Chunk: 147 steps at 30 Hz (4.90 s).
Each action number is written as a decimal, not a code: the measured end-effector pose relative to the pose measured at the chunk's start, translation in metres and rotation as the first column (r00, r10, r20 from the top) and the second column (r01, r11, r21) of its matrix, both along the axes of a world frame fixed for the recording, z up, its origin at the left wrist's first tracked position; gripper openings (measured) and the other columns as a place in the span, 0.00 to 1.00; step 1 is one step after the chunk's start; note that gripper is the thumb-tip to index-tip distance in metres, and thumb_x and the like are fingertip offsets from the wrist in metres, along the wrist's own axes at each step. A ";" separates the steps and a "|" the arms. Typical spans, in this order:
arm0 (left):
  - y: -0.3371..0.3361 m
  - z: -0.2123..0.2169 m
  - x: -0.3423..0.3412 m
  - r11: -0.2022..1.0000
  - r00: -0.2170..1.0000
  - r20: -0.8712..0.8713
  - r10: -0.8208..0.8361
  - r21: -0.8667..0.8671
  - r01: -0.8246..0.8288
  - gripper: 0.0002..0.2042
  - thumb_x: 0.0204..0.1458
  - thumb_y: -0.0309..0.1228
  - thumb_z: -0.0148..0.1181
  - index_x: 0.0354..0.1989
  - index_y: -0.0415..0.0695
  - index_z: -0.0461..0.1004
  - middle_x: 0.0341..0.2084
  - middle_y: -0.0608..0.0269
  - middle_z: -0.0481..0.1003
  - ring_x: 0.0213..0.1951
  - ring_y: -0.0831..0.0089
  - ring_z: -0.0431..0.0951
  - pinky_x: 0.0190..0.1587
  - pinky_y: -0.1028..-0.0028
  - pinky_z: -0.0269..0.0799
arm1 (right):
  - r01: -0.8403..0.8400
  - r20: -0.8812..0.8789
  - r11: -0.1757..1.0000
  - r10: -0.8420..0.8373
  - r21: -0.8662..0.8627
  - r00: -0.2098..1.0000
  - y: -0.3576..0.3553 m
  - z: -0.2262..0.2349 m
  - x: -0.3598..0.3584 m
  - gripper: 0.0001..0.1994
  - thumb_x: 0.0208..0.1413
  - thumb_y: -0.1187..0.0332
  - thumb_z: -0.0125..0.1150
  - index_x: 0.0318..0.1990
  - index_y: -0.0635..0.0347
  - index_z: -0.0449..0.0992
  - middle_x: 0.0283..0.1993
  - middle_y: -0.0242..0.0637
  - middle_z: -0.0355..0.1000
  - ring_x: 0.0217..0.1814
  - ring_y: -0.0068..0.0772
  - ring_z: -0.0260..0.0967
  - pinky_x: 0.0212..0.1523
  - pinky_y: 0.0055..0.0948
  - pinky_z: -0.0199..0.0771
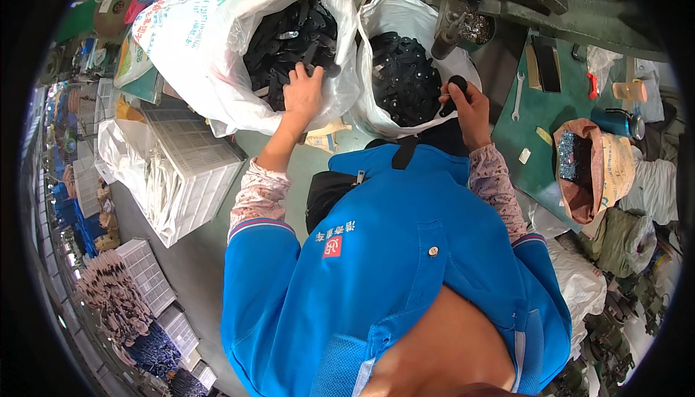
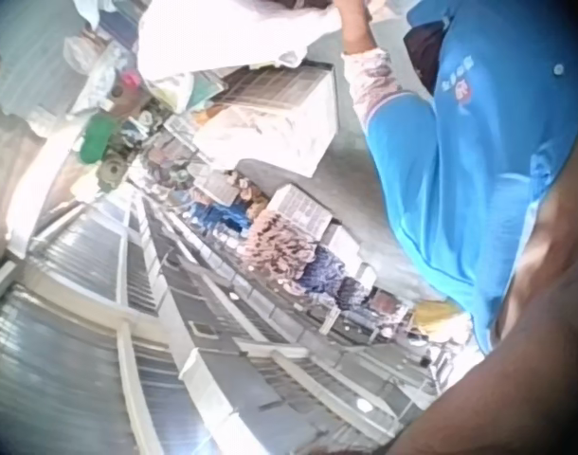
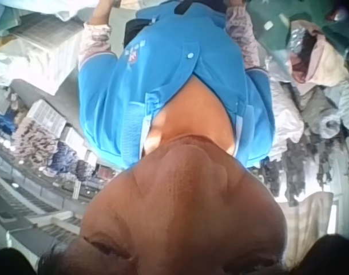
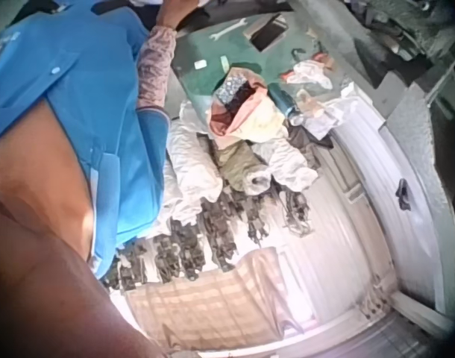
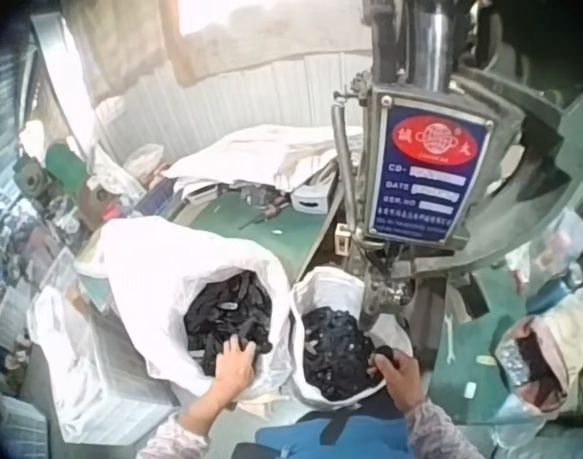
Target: The person repeatedly picks small black plastic parts from a white sack, places them into a press-like tool, and transfers the processed parts into a second sack. The person briefly walks to retrieve a sack from the floor and returns to continue the same cycle.
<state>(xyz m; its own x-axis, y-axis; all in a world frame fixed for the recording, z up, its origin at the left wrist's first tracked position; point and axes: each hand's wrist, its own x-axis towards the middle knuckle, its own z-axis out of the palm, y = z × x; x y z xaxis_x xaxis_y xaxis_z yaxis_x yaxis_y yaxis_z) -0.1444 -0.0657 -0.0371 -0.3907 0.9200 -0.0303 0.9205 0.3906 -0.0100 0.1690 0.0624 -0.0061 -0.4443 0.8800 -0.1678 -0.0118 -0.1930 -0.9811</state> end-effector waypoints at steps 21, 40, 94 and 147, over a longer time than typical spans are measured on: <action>0.025 0.032 -0.089 0.185 0.237 0.893 -0.384 0.325 -0.927 0.23 0.42 0.16 0.62 0.49 0.41 0.66 0.39 0.61 0.71 0.37 0.70 0.73 0.35 0.71 0.68 | 0.007 0.029 0.996 -0.004 -0.086 1.000 -0.022 -0.018 0.012 0.13 0.58 0.66 0.54 0.44 0.67 0.70 0.31 0.35 0.73 0.31 0.21 0.70 0.36 0.20 0.71; 0.011 0.043 -0.060 0.241 -0.025 0.846 -0.533 0.124 -0.963 0.14 0.51 0.21 0.56 0.45 0.42 0.63 0.40 0.57 0.69 0.39 0.61 0.75 0.36 0.57 0.79 | -0.115 -0.008 0.992 0.115 -0.054 0.993 -0.031 -0.014 -0.004 0.11 0.61 0.68 0.48 0.48 0.62 0.69 0.35 0.35 0.73 0.34 0.19 0.69 0.36 0.19 0.70; 0.075 0.069 0.119 0.926 -0.693 0.654 -0.301 0.027 -0.377 0.18 0.55 0.25 0.52 0.53 0.49 0.59 0.50 0.48 0.68 0.45 0.57 0.74 0.46 0.64 0.73 | -0.180 0.180 0.617 0.063 0.766 0.982 -0.010 0.040 -0.004 0.19 0.45 0.81 0.61 0.47 0.57 0.75 0.46 0.38 0.69 0.40 0.29 0.69 0.39 0.23 0.71; 0.069 0.048 0.125 0.980 -0.512 0.851 -0.120 0.019 -0.198 0.25 0.51 0.14 0.51 0.59 0.37 0.58 0.50 0.52 0.69 0.46 0.70 0.73 0.50 0.75 0.69 | -0.037 0.190 0.941 -0.030 0.338 0.981 0.035 0.048 0.016 0.09 0.45 0.75 0.64 0.37 0.58 0.79 0.34 0.40 0.70 0.33 0.38 0.70 0.34 0.30 0.70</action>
